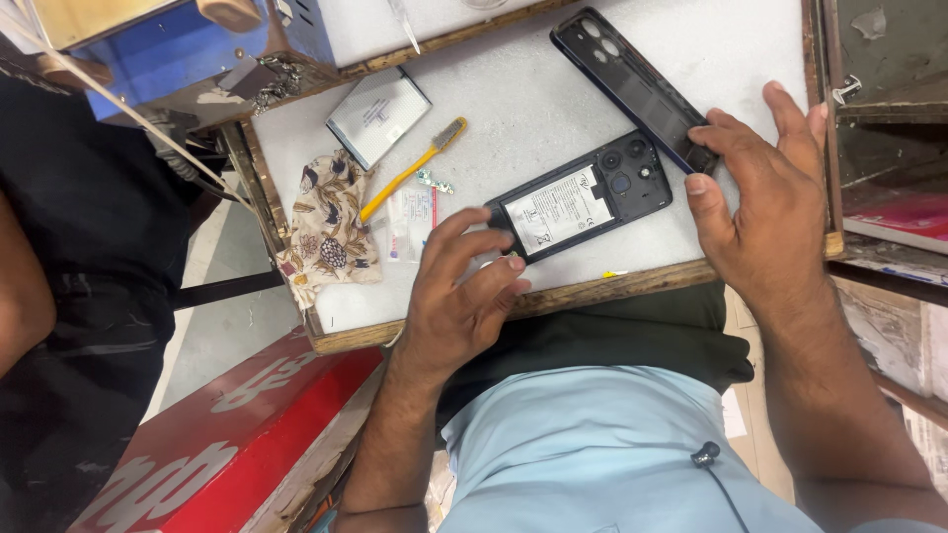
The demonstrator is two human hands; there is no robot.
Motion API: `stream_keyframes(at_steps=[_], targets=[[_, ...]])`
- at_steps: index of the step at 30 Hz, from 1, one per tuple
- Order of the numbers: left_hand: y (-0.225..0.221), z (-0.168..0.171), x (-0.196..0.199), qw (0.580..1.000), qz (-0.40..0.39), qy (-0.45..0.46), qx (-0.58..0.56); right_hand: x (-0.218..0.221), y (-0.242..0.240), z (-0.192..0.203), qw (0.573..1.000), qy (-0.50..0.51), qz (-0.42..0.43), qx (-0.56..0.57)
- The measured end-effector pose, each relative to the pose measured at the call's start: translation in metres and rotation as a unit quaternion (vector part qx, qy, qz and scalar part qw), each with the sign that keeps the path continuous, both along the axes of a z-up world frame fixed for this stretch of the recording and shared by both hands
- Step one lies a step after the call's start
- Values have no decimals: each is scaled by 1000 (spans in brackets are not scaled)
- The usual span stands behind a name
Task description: The person applies adhesive to the edges of a disassembled smartphone using a small tube, then aligns and presses the back cover onto the phone body. The person handles the phone and back cover multiple times to ensure proper fit and connection.
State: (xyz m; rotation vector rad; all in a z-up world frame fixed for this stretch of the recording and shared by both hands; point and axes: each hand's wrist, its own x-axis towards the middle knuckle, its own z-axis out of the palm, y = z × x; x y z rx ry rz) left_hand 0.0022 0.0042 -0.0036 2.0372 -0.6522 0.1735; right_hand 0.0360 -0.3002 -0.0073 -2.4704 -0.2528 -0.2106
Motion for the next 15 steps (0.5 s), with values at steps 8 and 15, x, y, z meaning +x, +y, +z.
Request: stream_keyframes(at_steps=[8,15], targets=[[-2,3,11,990,54,99,-83,-5,-15,-4,998,-16,-57,24],[23,15,70,960,125,-85,236,-5,-39,-30,902,70,-91,415]])
